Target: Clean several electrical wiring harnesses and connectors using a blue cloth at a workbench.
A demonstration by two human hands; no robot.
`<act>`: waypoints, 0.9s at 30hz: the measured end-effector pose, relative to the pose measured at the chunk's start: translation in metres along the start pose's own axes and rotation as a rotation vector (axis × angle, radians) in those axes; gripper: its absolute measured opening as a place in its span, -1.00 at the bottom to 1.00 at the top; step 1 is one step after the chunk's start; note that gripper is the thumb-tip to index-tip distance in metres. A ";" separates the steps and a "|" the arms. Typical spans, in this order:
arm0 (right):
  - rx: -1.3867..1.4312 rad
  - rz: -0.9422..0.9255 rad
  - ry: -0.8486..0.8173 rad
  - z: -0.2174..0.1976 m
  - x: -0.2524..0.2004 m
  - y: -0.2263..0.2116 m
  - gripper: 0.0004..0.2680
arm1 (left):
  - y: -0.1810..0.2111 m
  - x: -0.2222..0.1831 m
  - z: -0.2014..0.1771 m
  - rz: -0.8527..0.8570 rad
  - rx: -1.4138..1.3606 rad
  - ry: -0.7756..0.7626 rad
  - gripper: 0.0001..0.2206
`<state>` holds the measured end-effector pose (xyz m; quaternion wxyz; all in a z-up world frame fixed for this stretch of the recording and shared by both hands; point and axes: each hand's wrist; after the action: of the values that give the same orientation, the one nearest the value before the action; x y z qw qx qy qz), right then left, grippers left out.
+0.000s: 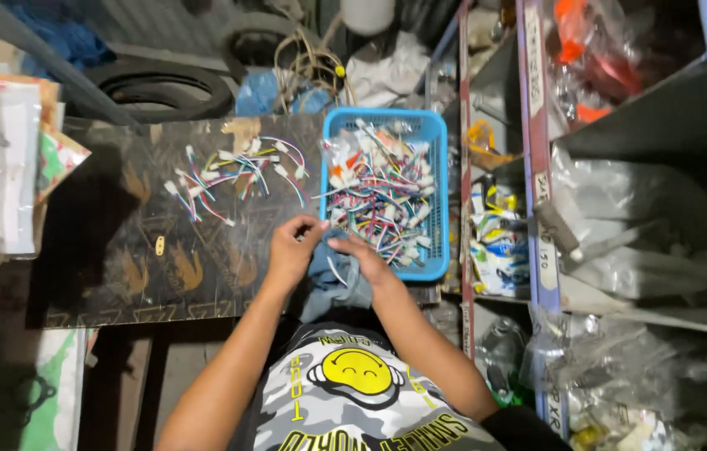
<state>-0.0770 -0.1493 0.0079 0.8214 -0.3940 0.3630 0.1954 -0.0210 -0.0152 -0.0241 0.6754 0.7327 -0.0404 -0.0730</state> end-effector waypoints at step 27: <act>0.069 -0.013 -0.108 -0.005 0.016 0.043 -0.86 | -0.013 0.013 -0.028 -0.216 -0.433 0.249 -0.79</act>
<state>-0.0944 -0.1259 -0.0281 0.8542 -0.3564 0.3222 0.1986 -0.0044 0.0119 -0.0355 0.8045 0.5745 0.1380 -0.0608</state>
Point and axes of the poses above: each hand's wrist, its own x-axis towards the middle knuckle, its own z-axis out of the palm, y = z × x, and after that the axes turned 11 degrees about z, right-handed
